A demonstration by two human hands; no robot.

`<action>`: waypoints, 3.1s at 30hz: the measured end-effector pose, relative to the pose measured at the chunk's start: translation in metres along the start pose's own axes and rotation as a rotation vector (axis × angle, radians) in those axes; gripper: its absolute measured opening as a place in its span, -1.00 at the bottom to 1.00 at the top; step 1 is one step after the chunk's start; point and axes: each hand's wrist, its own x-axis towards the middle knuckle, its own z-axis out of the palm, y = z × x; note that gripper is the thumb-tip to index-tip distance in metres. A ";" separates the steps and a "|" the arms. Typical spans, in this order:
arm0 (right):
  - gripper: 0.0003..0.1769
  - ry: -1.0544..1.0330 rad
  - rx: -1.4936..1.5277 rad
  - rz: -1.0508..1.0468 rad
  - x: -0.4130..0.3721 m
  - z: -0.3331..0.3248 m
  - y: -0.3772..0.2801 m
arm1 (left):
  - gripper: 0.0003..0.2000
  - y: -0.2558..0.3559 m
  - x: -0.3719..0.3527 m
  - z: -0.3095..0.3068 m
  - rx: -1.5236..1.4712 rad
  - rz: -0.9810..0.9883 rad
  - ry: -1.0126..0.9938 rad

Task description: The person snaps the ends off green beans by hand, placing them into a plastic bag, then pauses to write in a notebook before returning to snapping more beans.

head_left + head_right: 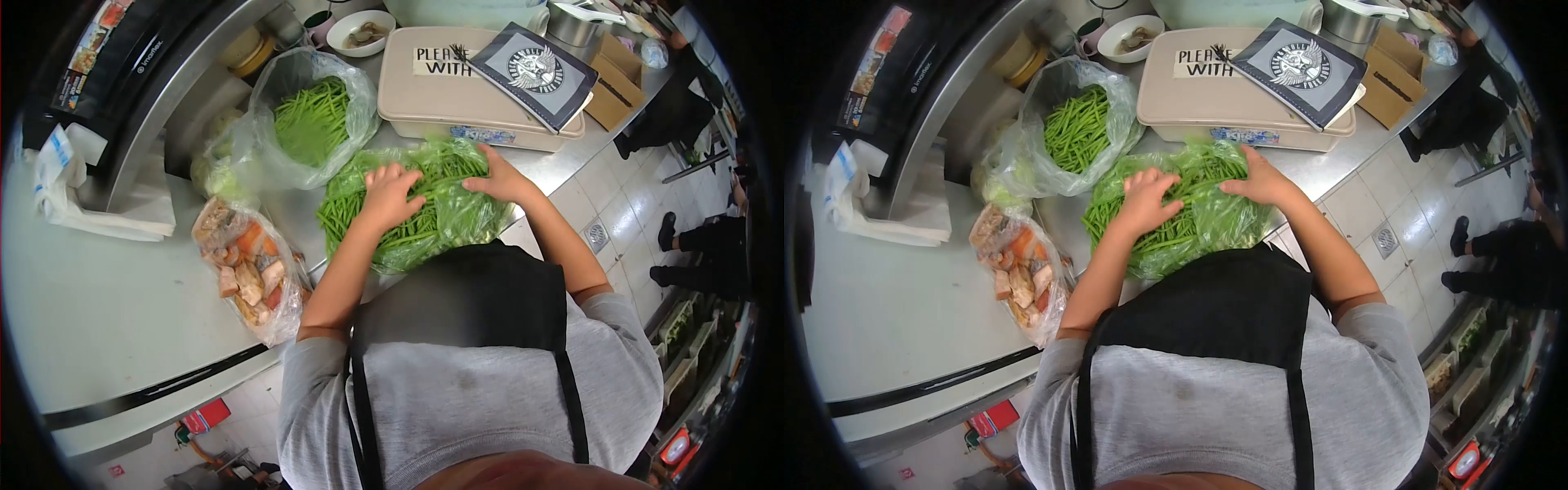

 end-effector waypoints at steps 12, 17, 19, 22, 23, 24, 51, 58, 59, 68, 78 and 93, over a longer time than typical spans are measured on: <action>-0.82 -0.177 1.083 0.074 0.015 0.000 -0.069 | -0.45 -0.018 -0.002 -0.034 -0.850 -0.243 -0.075; -0.86 -0.287 0.970 -0.159 0.009 -0.023 -0.113 | -0.67 -0.032 0.019 -0.031 -0.037 -0.181 0.175; -0.86 -0.259 0.763 -0.219 0.011 -0.031 -0.109 | -0.79 -0.036 0.021 -0.033 0.054 -0.159 0.138; -0.85 -0.116 0.351 -0.364 0.012 -0.054 -0.088 | -0.90 -0.039 0.022 -0.042 -0.137 -0.243 0.174; -0.85 -0.053 0.198 -0.414 0.010 -0.058 -0.081 | -0.91 -0.041 0.019 -0.046 -0.184 -0.281 0.237; -0.85 0.058 0.064 -0.383 0.009 -0.060 -0.075 | -0.91 -0.042 0.017 -0.050 -0.233 -0.319 0.301; -0.86 0.067 -0.677 -0.287 -0.031 -0.010 -0.061 | -0.86 0.046 0.035 -0.007 -0.139 0.105 0.177; -0.76 -0.227 -0.763 0.133 -0.004 0.024 -0.076 | -0.70 0.053 -0.010 0.006 0.089 0.055 -0.053; -0.55 -0.291 -0.737 0.145 -0.001 0.021 -0.077 | -0.70 0.051 -0.015 0.005 0.082 0.060 -0.053; -0.40 -0.073 -0.545 0.017 -0.006 0.027 -0.056 | -0.74 0.034 -0.026 0.010 -0.037 -0.016 0.076; -0.40 0.082 -0.120 -0.402 -0.025 -0.002 -0.106 | -0.82 -0.014 -0.041 -0.025 -0.744 -0.311 0.388; -0.63 0.256 -0.222 -0.508 -0.015 -0.010 -0.090 | -0.78 0.009 -0.037 -0.037 -0.329 -0.315 0.416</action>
